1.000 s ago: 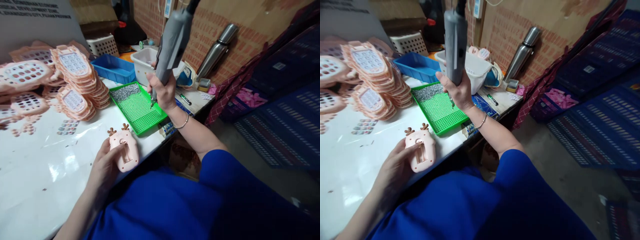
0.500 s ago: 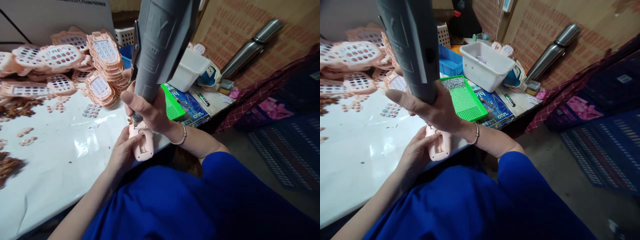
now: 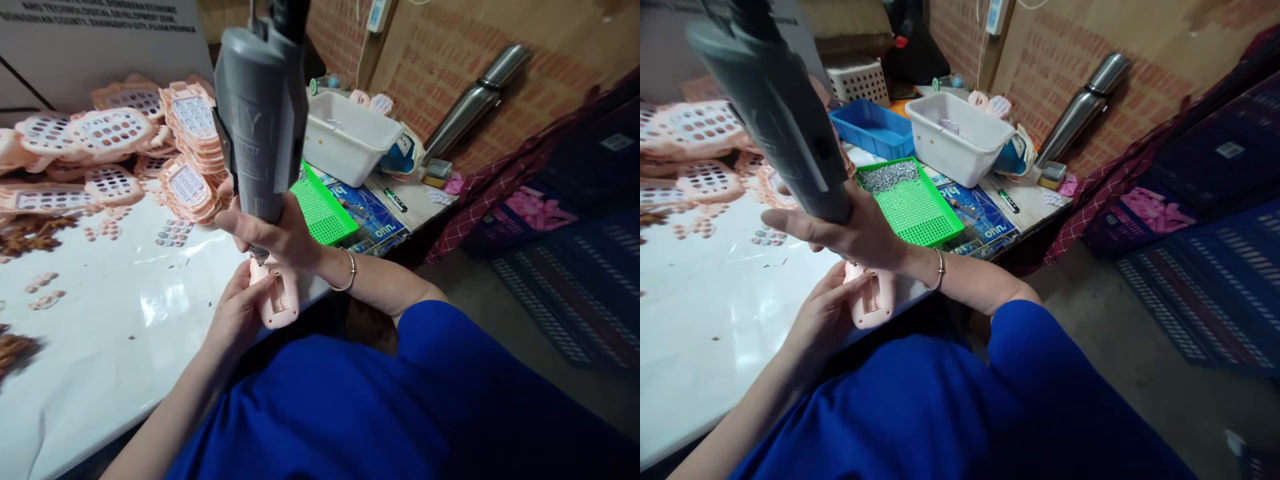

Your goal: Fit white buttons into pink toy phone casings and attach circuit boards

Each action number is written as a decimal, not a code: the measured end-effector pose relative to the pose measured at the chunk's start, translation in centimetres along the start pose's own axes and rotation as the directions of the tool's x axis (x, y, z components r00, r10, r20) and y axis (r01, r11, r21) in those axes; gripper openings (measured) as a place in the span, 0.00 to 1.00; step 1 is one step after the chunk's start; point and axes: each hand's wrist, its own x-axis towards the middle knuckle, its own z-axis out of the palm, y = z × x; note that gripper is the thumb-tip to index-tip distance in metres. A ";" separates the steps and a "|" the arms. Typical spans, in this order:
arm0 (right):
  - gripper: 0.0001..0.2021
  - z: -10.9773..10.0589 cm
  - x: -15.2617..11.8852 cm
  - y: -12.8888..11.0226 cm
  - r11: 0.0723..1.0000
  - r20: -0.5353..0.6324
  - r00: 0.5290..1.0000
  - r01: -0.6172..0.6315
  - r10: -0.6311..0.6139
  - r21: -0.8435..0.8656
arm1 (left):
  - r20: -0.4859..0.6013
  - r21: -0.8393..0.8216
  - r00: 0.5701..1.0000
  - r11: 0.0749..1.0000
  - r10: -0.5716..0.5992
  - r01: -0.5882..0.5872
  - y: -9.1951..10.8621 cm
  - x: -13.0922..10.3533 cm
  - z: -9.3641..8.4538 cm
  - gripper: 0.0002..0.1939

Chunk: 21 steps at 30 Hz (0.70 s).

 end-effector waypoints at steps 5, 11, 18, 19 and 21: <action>0.21 -2.5 1.1 -1.3 0.982 -0.107 0.977 0.188 -0.184 0.033 | -0.061 0.082 0.992 0.990 -0.114 0.119 0.4 -2.1 -0.6 0.25; 0.26 -5.4 3.2 2.1 0.973 -0.264 0.936 0.220 -0.231 -0.073 | 0.023 0.086 0.920 0.917 -0.392 0.389 0.1 -5.2 -2.0 0.23; 0.26 -5.7 3.5 4.2 0.987 -0.289 0.946 0.114 -0.143 -0.118 | 0.002 -0.073 0.959 0.957 -0.282 0.281 0.6 -3.6 -2.5 0.21; 0.28 -5.7 3.6 4.4 0.988 -0.291 0.948 0.101 -0.133 -0.120 | -0.013 -0.096 0.970 0.966 -0.242 0.240 0.7 -3.3 -2.5 0.21; 0.29 -5.8 3.8 4.7 0.987 -0.302 0.944 0.101 -0.135 -0.125 | -0.035 -0.137 0.984 0.976 -0.174 0.168 1.0 -2.7 -2.3 0.22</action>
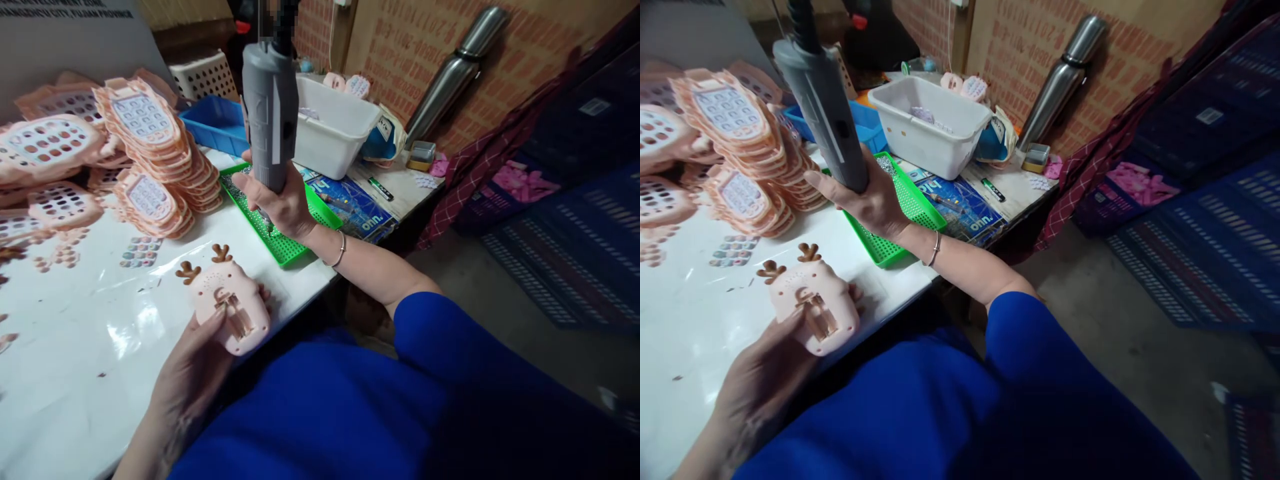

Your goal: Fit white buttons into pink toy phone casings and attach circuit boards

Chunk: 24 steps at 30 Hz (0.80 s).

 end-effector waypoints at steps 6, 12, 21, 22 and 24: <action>0.29 0.1 0.1 -0.4 1.000 -0.033 0.999 0.003 -0.002 0.002 | -0.170 -0.122 0.981 0.986 0.092 -0.114 0.7 1.2 1.7 0.20; 0.22 1.1 -1.3 -4.4 0.969 0.017 0.991 0.127 -0.134 0.212 | -0.221 -0.167 0.967 0.972 0.124 -0.162 0.8 1.7 2.0 0.16; 0.17 3.3 -5.9 -8.0 0.991 0.279 0.955 -0.121 0.099 0.064 | -0.131 -0.186 0.964 0.950 0.229 -0.251 0.5 1.9 1.1 0.13; 0.16 3.3 -6.0 -7.9 0.990 0.279 0.953 -0.134 0.119 0.035 | -0.122 -0.193 0.965 0.948 0.231 -0.252 0.6 1.9 1.1 0.13; 0.18 3.4 -6.0 -7.6 0.988 0.268 0.952 -0.153 0.146 0.003 | -0.117 -0.200 0.966 0.947 0.232 -0.251 0.6 1.9 1.0 0.12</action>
